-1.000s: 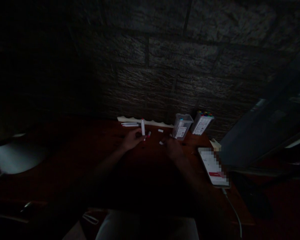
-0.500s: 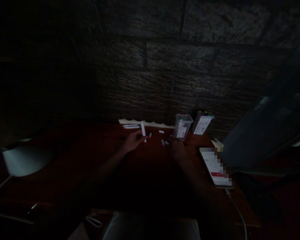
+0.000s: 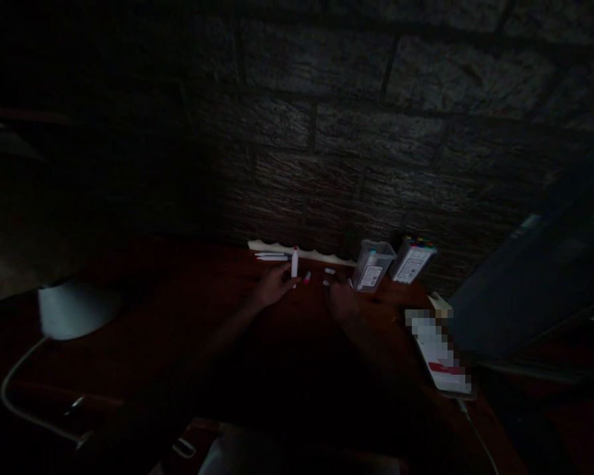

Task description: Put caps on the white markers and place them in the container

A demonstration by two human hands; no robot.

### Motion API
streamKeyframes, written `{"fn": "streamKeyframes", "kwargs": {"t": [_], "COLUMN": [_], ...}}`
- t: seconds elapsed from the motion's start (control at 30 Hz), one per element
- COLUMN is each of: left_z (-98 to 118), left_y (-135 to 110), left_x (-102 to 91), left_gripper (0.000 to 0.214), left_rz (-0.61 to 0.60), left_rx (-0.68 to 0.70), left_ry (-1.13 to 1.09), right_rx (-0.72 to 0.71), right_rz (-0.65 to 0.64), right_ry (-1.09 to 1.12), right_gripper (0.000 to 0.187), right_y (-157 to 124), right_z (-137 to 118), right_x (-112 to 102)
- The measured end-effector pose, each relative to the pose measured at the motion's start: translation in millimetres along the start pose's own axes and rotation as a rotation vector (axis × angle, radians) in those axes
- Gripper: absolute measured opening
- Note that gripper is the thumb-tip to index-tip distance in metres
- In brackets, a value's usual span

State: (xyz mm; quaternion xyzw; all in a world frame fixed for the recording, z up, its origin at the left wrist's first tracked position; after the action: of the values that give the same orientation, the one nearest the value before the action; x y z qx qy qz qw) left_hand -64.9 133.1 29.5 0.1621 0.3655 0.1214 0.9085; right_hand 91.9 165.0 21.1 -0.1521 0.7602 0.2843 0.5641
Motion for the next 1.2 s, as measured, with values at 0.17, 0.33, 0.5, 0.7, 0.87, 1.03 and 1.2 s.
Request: {"fn": "streamKeyframes", "kwargs": {"t": [0.17,0.33,0.5,0.7,0.87,1.03,1.2], "left_z": [-2,-6,-2,11,27,48,53], "left_y": [0,-1,-2,-7,-20,-35,-38], "left_x": [0.7,1.0,7.2,24.6,43.5,65.9,67.8], "left_gripper": [0.011,0.009,0.011,0.012,0.015,0.021,0.022], "left_rz": [-0.02,-0.033,-0.06,-0.164,-0.309,-0.44,-0.452], "left_rx": [-0.012,-0.021,-0.017,0.018,0.013,0.051,0.05], "left_ry": [-0.057,-0.085,-0.145,-0.265,-0.376,-0.358,-0.29], "right_rx": [-0.057,-0.097,-0.042,0.004,0.015,-0.067,-0.085], "right_rz": [-0.049,-0.166,-0.172,-0.085,0.275,0.583,0.565], "right_ry": [-0.03,-0.06,-0.045,0.126,0.519,0.833,0.938], "right_gripper": [0.042,0.029,0.025,0.023,0.044,0.034,0.029], "right_y": [24,32,1,-25,-30,-43,-43], "right_z": [-25,-36,-16,0,28,37,35], "right_x": [3,9,5,-11,-65,-111,-116]}}
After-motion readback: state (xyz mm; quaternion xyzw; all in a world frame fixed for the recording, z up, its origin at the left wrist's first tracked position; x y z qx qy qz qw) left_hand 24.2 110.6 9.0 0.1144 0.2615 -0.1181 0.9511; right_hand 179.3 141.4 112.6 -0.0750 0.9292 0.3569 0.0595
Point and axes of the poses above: each hand's wrist, its own y-axis towards the middle knuckle, its own x-axis out of the palm, z = x × y, the point moved 10 cm from there along y, towards the middle knuckle, and after that the axes turned 4 degrees about -x, right-handed, at the moved point
